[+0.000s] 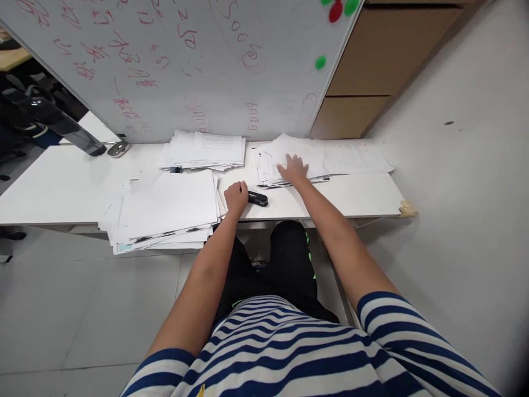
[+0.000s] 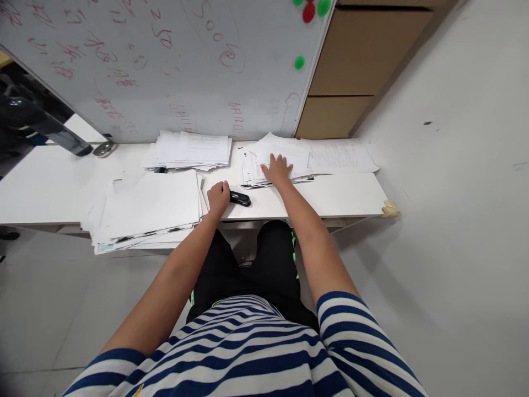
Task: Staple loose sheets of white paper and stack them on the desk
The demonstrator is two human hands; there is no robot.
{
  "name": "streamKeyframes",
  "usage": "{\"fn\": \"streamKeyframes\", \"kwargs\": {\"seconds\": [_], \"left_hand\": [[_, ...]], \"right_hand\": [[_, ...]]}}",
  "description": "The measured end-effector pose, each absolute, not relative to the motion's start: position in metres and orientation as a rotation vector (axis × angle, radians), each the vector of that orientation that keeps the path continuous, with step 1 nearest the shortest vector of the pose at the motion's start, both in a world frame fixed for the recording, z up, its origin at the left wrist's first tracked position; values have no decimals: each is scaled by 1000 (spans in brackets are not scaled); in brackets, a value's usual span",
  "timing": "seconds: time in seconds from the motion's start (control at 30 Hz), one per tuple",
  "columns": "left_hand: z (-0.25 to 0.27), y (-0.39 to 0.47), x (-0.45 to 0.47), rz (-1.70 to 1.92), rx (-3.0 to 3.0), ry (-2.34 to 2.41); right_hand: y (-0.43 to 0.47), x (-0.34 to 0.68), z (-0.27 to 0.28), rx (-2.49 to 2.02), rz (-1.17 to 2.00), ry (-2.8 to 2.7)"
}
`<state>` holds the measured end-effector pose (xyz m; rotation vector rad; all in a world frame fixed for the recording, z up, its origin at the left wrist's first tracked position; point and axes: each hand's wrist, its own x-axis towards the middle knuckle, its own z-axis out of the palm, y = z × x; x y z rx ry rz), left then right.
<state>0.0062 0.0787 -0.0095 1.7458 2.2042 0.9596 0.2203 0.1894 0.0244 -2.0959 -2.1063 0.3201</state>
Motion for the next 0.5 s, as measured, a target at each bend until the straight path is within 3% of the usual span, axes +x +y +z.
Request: {"fn": "streamKeyframes", "kwargs": {"seconds": [0.5], "left_hand": [[-10, 78, 5, 983, 1761, 2186]], "right_hand": [[191, 211, 28, -2189, 359, -1998]]}}
